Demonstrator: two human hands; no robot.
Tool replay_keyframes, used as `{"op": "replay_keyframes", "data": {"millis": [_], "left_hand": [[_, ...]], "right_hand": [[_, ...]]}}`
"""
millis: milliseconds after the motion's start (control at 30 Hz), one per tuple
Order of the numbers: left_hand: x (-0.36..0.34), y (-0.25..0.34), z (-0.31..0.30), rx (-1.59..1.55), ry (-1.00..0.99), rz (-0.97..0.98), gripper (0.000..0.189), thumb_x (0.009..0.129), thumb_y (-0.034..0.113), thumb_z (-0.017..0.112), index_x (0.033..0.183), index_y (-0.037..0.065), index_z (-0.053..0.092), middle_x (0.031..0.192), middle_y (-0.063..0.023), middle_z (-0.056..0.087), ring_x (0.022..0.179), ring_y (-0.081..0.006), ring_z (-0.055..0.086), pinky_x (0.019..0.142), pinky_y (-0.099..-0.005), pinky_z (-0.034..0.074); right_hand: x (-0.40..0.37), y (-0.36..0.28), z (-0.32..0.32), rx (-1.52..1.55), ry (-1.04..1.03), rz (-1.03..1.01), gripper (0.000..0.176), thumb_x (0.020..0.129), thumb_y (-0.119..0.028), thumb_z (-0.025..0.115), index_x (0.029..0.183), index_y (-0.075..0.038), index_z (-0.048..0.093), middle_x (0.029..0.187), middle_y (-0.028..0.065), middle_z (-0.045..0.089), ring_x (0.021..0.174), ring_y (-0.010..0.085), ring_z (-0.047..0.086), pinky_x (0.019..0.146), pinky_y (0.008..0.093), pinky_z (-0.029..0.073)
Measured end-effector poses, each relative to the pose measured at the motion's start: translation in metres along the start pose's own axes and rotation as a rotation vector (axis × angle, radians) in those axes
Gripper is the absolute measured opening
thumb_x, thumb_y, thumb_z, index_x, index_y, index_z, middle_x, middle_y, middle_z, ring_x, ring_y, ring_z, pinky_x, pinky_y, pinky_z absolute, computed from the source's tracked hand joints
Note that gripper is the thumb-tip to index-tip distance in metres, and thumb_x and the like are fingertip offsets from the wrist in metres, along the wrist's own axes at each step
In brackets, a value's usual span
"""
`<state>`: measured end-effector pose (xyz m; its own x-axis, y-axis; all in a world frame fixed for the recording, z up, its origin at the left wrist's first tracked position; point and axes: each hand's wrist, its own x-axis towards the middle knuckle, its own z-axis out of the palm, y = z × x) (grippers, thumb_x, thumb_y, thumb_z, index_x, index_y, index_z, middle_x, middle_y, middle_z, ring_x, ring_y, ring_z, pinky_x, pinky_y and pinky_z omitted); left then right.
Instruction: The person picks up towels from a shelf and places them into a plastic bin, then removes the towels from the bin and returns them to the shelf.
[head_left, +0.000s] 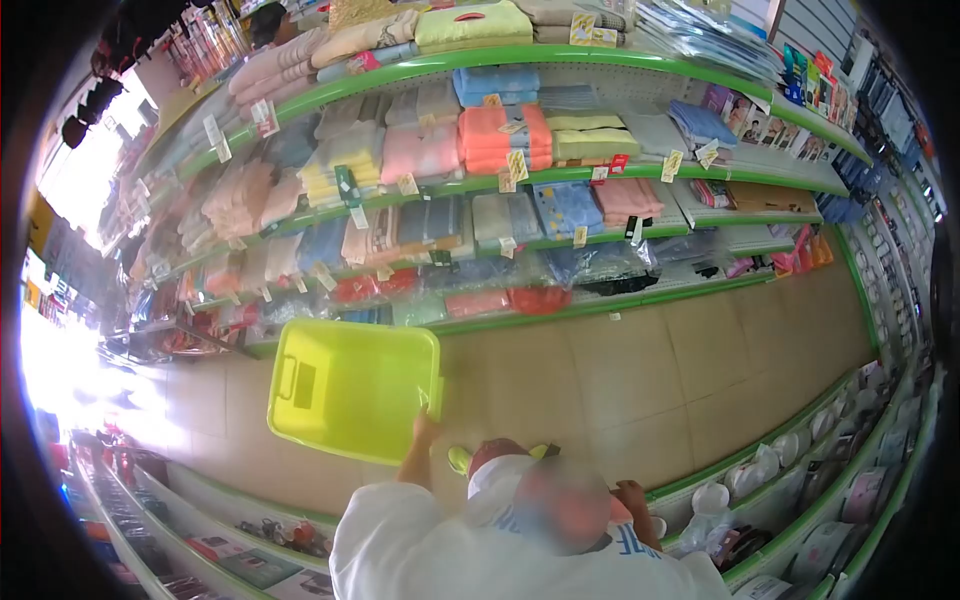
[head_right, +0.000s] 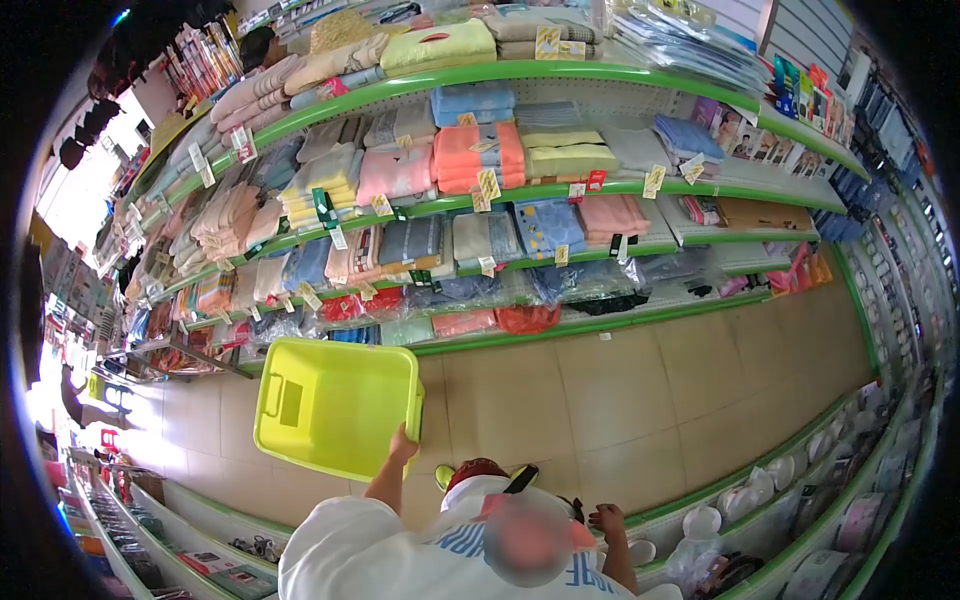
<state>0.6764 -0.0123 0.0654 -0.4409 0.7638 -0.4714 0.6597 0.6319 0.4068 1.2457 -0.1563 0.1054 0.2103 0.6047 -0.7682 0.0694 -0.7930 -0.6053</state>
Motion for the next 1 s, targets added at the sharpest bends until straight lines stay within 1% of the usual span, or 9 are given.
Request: {"op": "replay_keyframes", "data": {"millis": [100,233,333,433,533,600,733,800,1000], "left_hand": [[-0.001,-0.013,-0.04,-0.086,-0.082,-0.098,0.083,0.063,0.023,0.081,0.135,0.01,0.043,0.116,-0.0176,0.063,0.107,-0.0331,0.061,0.087,-0.04,0.051],[0.022,-0.06,-0.059,-0.014,0.089,-0.04,0.063,0.067,0.023,0.076,0.125,0.01,0.054,0.106,-0.0188,0.066,0.099,-0.0336,0.064,0.083,-0.0394,0.052],[0.012,-0.045,-0.094,-0.021,-0.075,-0.071,0.054,0.074,0.006,0.061,0.126,0.011,0.052,0.113,-0.0181,0.063,0.108,-0.0338,0.06,0.09,-0.0391,0.049],[0.021,-0.071,-0.078,0.01,-0.074,0.019,0.057,0.073,0.029,0.071,0.124,0.009,0.054,0.111,-0.0204,0.064,0.101,-0.0336,0.063,0.081,-0.039,0.052],[0.036,-0.089,-0.068,-0.059,-0.143,-0.051,0.064,0.067,0.021,0.076,0.125,0.009,0.053,0.113,-0.0186,0.064,0.105,-0.0323,0.061,0.089,-0.039,0.049],[0.034,-0.103,-0.069,-0.143,-0.16,0.052,0.066,0.066,0.027,0.079,0.124,0.007,0.053,0.114,-0.0185,0.063,0.105,-0.0319,0.062,0.089,-0.0394,0.049],[0.019,-0.125,-0.13,-0.448,-0.221,0.076,0.061,0.072,0.03,0.078,0.122,0.004,0.054,0.114,-0.0188,0.062,0.105,-0.0319,0.061,0.089,-0.0405,0.048],[0.036,-0.183,-0.147,-0.353,0.203,0.215,0.052,0.075,0.024,0.075,0.119,0.004,0.055,0.111,-0.0199,0.061,0.106,-0.0323,0.058,0.091,-0.041,0.046],[0.043,-0.268,-0.31,-0.064,0.672,-0.216,0.052,0.073,0.012,0.069,0.121,0.005,0.049,0.12,-0.0216,0.05,0.114,-0.0382,0.046,0.099,-0.0436,0.039]], "right_hand": [[0.011,-0.014,0.014,0.056,0.0,0.115,0.03,0.089,-0.027,0.057,0.108,-0.004,0.055,0.083,0.0149,0.068,0.067,0.0228,0.067,0.055,0.0333,0.052],[0.024,-0.034,0.044,-0.051,-0.052,0.091,0.031,0.088,-0.026,0.058,0.107,-0.002,0.056,0.085,0.0149,0.067,0.068,0.0227,0.066,0.059,0.0337,0.053],[0.04,-0.061,0.08,-0.11,-0.101,0.043,0.028,0.089,-0.026,0.057,0.106,-0.003,0.055,0.08,0.0132,0.067,0.063,0.0198,0.065,0.054,0.0303,0.051],[0.046,-0.097,0.135,-0.185,-0.181,-0.074,0.026,0.089,-0.023,0.057,0.105,-0.002,0.054,0.079,0.0122,0.067,0.062,0.0174,0.064,0.054,0.0286,0.05],[0.05,-0.131,0.199,-0.333,-0.269,-0.191,0.025,0.09,-0.022,0.056,0.105,-0.002,0.054,0.079,0.0104,0.066,0.062,0.0156,0.063,0.054,0.0274,0.05],[0.035,-0.158,0.25,-0.375,-0.318,-0.244,0.025,0.09,-0.022,0.056,0.104,-0.002,0.055,0.079,0.0098,0.065,0.065,0.0156,0.063,0.055,0.0277,0.05],[0.003,-0.183,0.352,-0.479,-0.465,-0.298,0.027,0.091,-0.024,0.056,0.108,-0.003,0.055,0.084,0.0075,0.065,0.07,0.0154,0.064,0.06,0.0278,0.051],[0.002,-0.182,0.406,-0.588,-0.586,-0.283,0.031,0.091,-0.026,0.057,0.111,-0.002,0.054,0.088,0.0076,0.064,0.072,0.0159,0.064,0.061,0.0285,0.052],[-0.045,-0.158,0.539,-0.55,-0.612,-0.148,0.045,0.092,-0.034,0.057,0.118,0.001,0.044,0.105,0.012,0.061,0.072,0.0199,0.065,0.063,0.0317,0.055]]}}
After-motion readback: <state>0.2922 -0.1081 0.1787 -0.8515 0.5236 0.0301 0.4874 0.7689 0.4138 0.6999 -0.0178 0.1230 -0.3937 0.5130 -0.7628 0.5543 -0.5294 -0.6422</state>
